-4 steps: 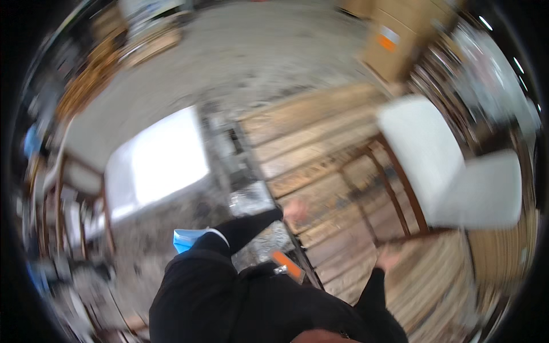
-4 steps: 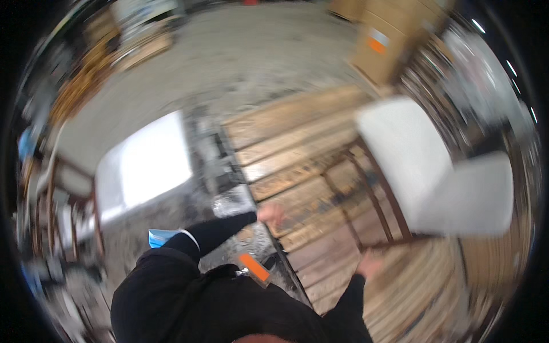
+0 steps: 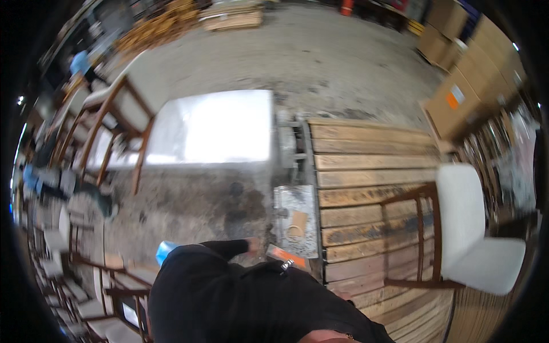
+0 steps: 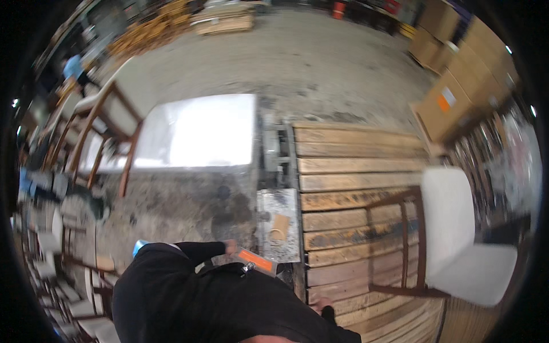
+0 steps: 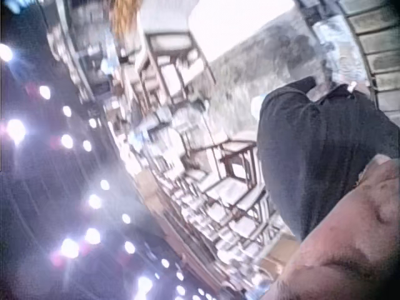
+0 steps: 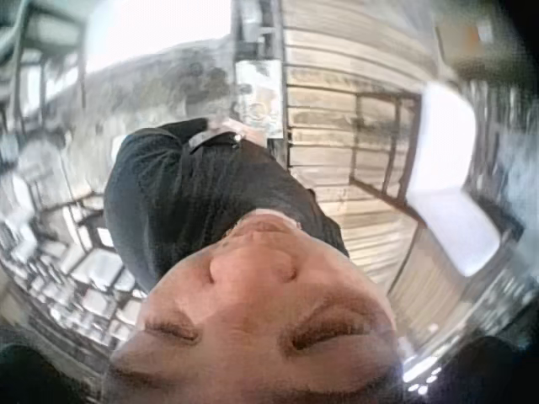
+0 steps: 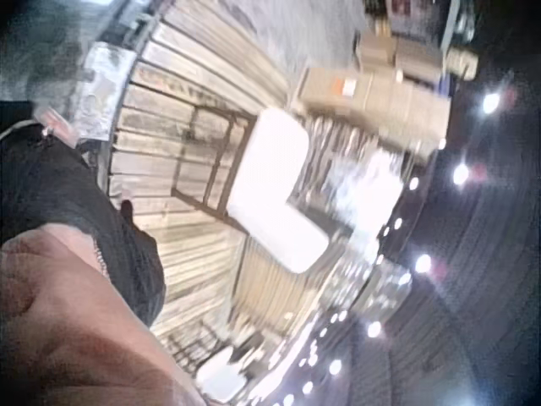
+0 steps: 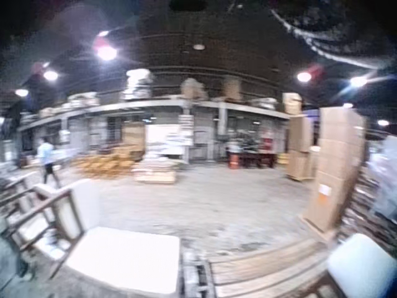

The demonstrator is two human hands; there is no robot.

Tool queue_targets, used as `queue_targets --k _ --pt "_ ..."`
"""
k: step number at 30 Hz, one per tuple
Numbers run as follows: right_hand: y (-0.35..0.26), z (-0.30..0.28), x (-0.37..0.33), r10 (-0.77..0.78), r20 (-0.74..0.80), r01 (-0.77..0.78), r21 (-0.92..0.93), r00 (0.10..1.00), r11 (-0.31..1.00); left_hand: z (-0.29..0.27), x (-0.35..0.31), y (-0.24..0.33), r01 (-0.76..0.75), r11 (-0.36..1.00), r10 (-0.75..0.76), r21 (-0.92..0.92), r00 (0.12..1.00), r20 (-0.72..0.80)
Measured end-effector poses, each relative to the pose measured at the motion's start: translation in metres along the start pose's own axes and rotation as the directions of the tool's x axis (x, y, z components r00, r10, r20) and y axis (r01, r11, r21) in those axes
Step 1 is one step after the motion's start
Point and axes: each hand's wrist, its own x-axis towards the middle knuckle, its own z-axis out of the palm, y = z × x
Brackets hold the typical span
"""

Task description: The person wipes the wooden frame of a chair with a white cloth, focusing on the armrests, backrest, and legs. The person moves the chair to a wooden pallet and continues wiping different sections of the chair frame.

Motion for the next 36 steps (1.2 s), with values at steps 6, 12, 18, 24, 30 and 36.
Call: queue_targets --k 6,12,18,24,30,36 --pt "-0.230 0.082 0.027 -0.608 0.360 0.618 0.102 0.708 0.779 0.166 -0.350 -0.108 0.637 -0.225 -0.858 -0.737 0.229 0.460" --pt "-0.473 0.054 0.061 -0.419 -0.091 0.425 0.317 0.903 0.848 0.256 -0.477 -0.141 -0.012 -0.429 -0.903 -0.903 0.033 0.428" --pt "-0.635 0.094 -0.008 -0.593 0.148 0.562 0.205 0.792 0.801 0.279 -0.471 -0.164 -0.398 -0.443 -0.895 -0.803 0.152 0.418" --pt "-0.727 0.151 -0.050 -0.628 0.586 0.744 0.063 0.512 0.665 0.279 -0.474 -0.221 -0.744 -0.449 -0.880 -0.494 0.274 0.388" --pt "-0.886 0.175 -0.037 -0.800 0.318 0.856 -0.282 0.509 0.433 0.270 -0.593 -0.298 -0.688 -0.129 -0.914 -0.714 -0.196 0.354" --pt "-1.075 0.232 -0.115 -0.969 0.164 0.963 0.165 0.186 0.213 0.210 -0.771 -0.377 -0.427 0.437 -0.773 -0.792 -0.629 -0.087"
